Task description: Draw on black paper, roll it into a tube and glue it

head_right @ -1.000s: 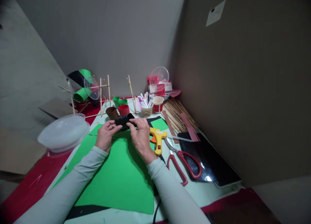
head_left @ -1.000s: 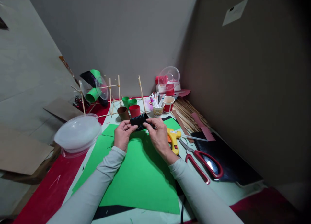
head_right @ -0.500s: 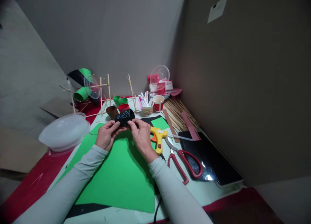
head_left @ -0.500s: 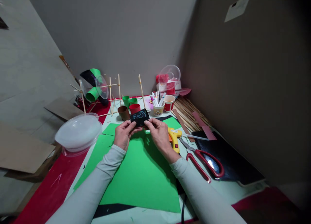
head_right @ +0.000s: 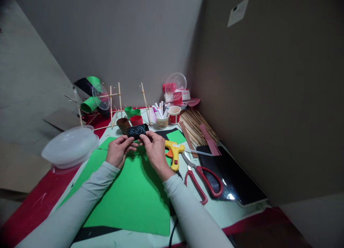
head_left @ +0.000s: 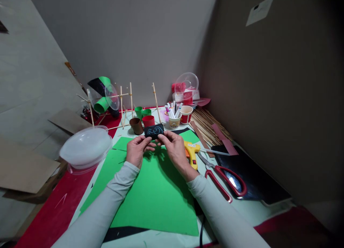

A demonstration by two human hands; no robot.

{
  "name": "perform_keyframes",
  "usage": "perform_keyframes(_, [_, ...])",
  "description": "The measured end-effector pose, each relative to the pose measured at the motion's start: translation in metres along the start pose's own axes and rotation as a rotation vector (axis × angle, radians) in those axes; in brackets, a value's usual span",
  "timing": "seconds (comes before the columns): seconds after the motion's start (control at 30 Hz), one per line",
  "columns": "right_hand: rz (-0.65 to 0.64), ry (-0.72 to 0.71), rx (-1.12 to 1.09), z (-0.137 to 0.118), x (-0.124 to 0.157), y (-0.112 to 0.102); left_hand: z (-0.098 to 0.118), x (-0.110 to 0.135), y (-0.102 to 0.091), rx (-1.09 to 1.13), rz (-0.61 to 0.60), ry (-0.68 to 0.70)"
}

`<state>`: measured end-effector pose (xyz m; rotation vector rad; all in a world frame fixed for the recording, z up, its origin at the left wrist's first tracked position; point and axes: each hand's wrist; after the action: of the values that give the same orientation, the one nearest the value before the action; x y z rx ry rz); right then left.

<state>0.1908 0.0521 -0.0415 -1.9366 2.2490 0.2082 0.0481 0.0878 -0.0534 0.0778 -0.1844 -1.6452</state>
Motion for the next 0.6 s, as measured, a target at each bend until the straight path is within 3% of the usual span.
perform_keyframes(0.6, [0.082,-0.066,0.216,-0.0064,0.0069,0.0056,0.0041,0.0035,0.0040,0.002,0.050,0.037])
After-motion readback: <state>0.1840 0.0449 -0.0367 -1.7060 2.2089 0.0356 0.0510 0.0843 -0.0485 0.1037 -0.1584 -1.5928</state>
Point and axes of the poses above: each hand's wrist, its own x-axis away from the middle knuckle, its own y-axis out of the palm, z = x × y, and after that the axes turned 6 degrees about -x, right-handed
